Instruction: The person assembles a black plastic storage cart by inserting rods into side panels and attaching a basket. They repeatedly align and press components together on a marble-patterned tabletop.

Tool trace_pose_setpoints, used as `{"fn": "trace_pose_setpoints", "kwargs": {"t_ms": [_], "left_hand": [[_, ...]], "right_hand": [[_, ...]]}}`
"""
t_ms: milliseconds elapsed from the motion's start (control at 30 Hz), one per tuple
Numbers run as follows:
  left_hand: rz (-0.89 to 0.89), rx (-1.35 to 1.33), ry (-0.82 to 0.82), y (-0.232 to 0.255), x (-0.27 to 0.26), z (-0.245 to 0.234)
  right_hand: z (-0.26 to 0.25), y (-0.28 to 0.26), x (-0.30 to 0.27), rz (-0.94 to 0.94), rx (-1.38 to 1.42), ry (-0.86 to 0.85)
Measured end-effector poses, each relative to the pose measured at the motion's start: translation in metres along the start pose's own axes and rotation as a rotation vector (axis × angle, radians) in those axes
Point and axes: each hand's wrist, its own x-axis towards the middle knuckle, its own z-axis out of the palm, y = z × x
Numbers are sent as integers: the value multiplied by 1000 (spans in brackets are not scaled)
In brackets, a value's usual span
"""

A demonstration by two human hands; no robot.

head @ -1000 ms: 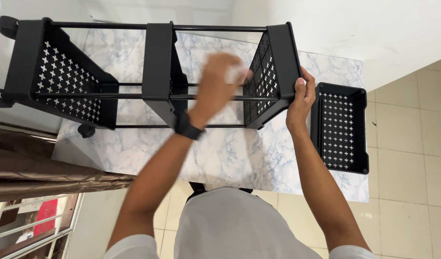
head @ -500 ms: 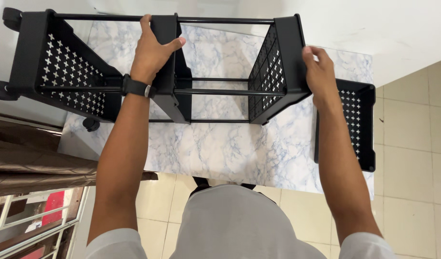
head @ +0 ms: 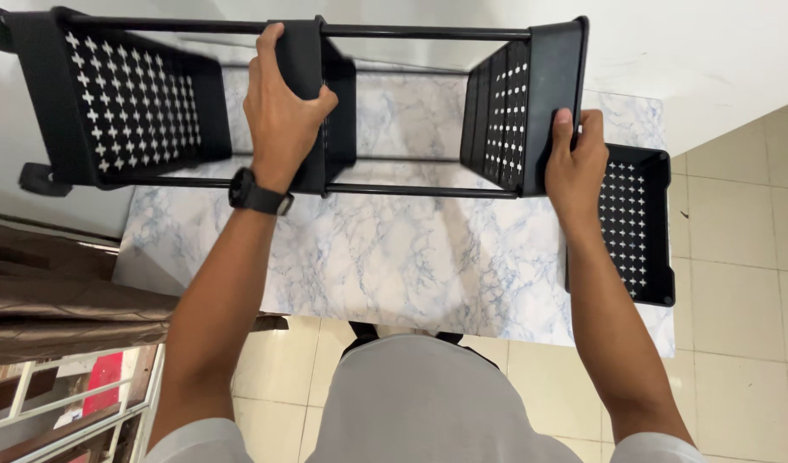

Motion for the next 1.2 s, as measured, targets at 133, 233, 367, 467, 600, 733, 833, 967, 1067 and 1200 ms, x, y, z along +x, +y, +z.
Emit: {"fn": "trace_pose_setpoints", "kwargs": {"t_ms": [133, 233, 367, 467, 600, 733, 833, 967, 1067, 1200], "left_hand": [[161, -90, 155, 16, -20, 15], [129, -117, 192, 19, -35, 33], [38, -168, 191, 14, -62, 52], [15, -186, 200, 6, -83, 60], [-35, -206, 188, -9, -105, 70], [-7, -209, 222, -25, -123, 81], [23, -203, 249, -37, -137, 89], [20, -213, 262, -52, -156, 98], [-31, -232, 271, -59, -171, 107], [-24, -161, 294, -65, -195, 119]], "right_hand": [[19, 42, -18, -104, -3, 123], [39, 77, -34, -161, 37, 206], [54, 121, -57, -176, 51, 262], [67, 147, -73, -112, 56, 268], [79, 175, -90, -215, 8, 325], [90, 194, -104, -137, 37, 279], [96, 202, -113, -113, 38, 249], [101, 208, -125, -137, 28, 216], [106, 213, -131, -103, -46, 180], [106, 225, -140, -95, -129, 121]]}}
